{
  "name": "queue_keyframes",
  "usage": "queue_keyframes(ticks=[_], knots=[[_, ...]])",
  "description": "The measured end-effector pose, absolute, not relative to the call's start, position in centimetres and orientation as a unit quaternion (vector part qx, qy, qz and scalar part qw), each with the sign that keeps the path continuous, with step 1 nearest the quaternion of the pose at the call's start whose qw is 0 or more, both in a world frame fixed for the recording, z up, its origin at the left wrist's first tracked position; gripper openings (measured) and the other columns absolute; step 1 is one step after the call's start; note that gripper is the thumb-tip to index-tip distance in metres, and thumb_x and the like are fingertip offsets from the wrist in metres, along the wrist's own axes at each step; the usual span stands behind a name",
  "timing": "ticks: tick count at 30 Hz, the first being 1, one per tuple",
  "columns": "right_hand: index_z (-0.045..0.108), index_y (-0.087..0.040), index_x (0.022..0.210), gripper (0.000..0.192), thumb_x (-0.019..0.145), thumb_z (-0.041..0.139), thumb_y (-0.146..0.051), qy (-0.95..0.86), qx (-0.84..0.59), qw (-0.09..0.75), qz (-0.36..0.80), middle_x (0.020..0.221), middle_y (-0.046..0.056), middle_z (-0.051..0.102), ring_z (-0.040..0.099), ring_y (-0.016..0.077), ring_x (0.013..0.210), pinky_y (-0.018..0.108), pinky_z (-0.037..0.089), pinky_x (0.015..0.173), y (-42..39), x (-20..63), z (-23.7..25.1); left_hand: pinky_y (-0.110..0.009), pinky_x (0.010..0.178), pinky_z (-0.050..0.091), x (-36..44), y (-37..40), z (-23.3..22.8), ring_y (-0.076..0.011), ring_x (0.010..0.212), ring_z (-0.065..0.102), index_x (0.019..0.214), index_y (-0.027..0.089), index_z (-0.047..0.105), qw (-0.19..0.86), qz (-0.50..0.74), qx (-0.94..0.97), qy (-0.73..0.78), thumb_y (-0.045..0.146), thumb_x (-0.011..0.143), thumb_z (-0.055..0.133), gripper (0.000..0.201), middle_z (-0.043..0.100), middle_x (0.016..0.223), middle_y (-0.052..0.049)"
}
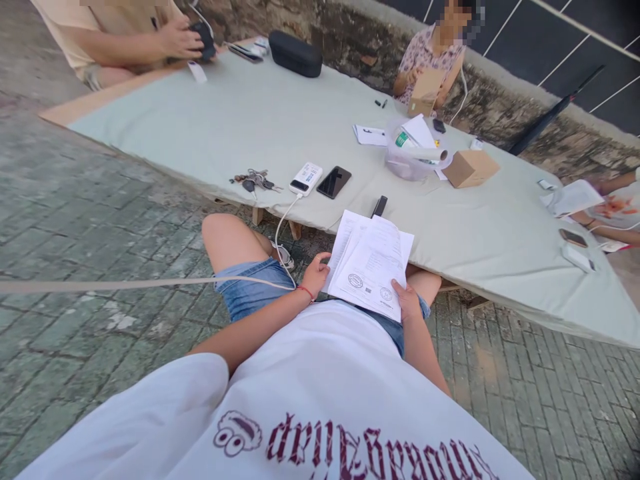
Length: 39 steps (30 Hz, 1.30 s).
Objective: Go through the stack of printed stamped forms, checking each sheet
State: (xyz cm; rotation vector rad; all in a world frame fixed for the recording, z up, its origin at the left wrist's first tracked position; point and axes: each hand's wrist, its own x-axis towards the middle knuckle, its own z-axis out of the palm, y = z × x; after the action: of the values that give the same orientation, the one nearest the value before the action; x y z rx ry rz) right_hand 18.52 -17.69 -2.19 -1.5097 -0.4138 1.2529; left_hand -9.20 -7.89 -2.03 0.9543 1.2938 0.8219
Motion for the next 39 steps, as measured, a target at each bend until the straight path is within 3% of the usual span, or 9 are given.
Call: queue_keyframes(ticks=[2, 4, 9, 11, 18, 28, 34, 39], knots=[[0.07, -0.022, 0.106, 0.049, 0.066, 0.089, -0.045, -0.169, -0.629, 0.544, 0.529, 0.098, 0.009, 0.082, 0.078, 0.0351, 0.1, 0.052, 0.068, 0.087, -17.7, 18.6, -2.1, -0.027, 0.063, 0.041, -9.3, -7.8, -2.0, -0.0164, 0.06, 0.057, 0.131, 0.022, 0.054, 0.613, 0.367, 0.411, 0.565, 0.016, 0.072, 0.062, 0.06, 0.064, 0.069, 0.005], [0.07, -0.022, 0.107, 0.05, 0.066, 0.089, -0.044, -0.164, -0.624, 0.546, 0.534, 0.098, 0.008, 0.082, 0.078, 0.0348, 0.101, 0.052, 0.068, 0.087, -17.6, 18.7, -2.1, -0.027, 0.063, 0.042, -9.4, -7.7, -2.1, -0.0161, 0.059, 0.056, 0.13, 0.023, 0.054, 0.604, 0.37, 0.414, 0.572, 0.017, 0.072, 0.062, 0.059, 0.064, 0.069, 0.005], [0.072, -0.022, 0.105, 0.048, 0.066, 0.09, -0.043, -0.156, -0.637, 0.538, 0.53, 0.099, 0.008, 0.082, 0.079, 0.0346, 0.098, 0.049, 0.068, 0.085, -17.6, 18.7, -2.1, -0.029, 0.071, 0.044, -9.6, -7.3, -3.1, -0.017, 0.069, 0.058, 0.078, 0.02, 0.066, 0.571, 0.366, 0.478, 0.558, 0.022, 0.071, 0.061, 0.009, 0.066, 0.069, 0.001], [0.073, -0.022, 0.104, 0.045, 0.067, 0.09, -0.042, -0.156, -0.647, 0.539, 0.517, 0.098, 0.009, 0.082, 0.079, 0.0344, 0.097, 0.047, 0.068, 0.085, -17.5, 18.5, -2.0, -0.03, 0.075, 0.045, -9.5, -7.3, -3.5, -0.0189, 0.076, 0.06, 0.07, 0.02, 0.068, 0.575, 0.365, 0.478, 0.555, 0.025, 0.07, 0.063, 0.007, 0.069, 0.073, -0.001], [0.074, -0.023, 0.103, 0.043, 0.068, 0.091, -0.041, -0.176, -0.654, 0.535, 0.506, 0.097, 0.007, 0.082, 0.079, 0.0319, 0.092, 0.047, 0.067, 0.084, -17.2, 17.9, -2.0, -0.032, 0.071, 0.046, -9.2, -7.7, -4.1, -0.0211, 0.075, 0.06, 0.071, 0.017, 0.072, 0.647, 0.362, 0.445, 0.503, 0.053, 0.073, 0.069, 0.036, 0.071, 0.072, -0.004], [0.072, -0.026, 0.102, 0.043, 0.065, 0.091, -0.039, -0.19, -0.636, 0.56, 0.496, 0.099, 0.004, 0.082, 0.077, 0.0302, 0.097, 0.047, 0.065, 0.088, -17.2, 18.4, -3.7, -0.028, 0.065, 0.039, -9.5, -7.2, -4.5, -0.0153, 0.066, 0.052, 0.065, 0.019, 0.064, 0.576, 0.376, 0.457, 0.564, 0.043, 0.059, 0.084, 0.031, 0.061, 0.062, 0.003], [0.075, -0.024, 0.108, 0.046, 0.067, 0.09, -0.038, -0.214, -0.619, 0.536, 0.532, 0.108, 0.006, 0.082, 0.077, 0.0304, 0.098, 0.049, 0.063, 0.092, -18.1, 19.0, -4.0, -0.026, 0.059, 0.034, -9.3, -7.6, -4.0, -0.013, 0.06, 0.045, 0.069, 0.022, 0.054, 0.598, 0.399, 0.432, 0.544, 0.046, 0.073, 0.075, 0.032, 0.054, 0.061, 0.005], [0.076, -0.025, 0.101, 0.04, 0.065, 0.089, -0.036, -0.199, -0.626, 0.564, 0.5, 0.098, 0.005, 0.083, 0.077, 0.032, 0.099, 0.053, 0.063, 0.094, -18.1, 19.2, -4.3, -0.025, 0.059, 0.035, -9.3, -7.5, -3.7, -0.0129, 0.058, 0.045, 0.07, 0.023, 0.048, 0.566, 0.404, 0.436, 0.571, 0.036, 0.081, 0.069, 0.027, 0.05, 0.059, 0.006]])
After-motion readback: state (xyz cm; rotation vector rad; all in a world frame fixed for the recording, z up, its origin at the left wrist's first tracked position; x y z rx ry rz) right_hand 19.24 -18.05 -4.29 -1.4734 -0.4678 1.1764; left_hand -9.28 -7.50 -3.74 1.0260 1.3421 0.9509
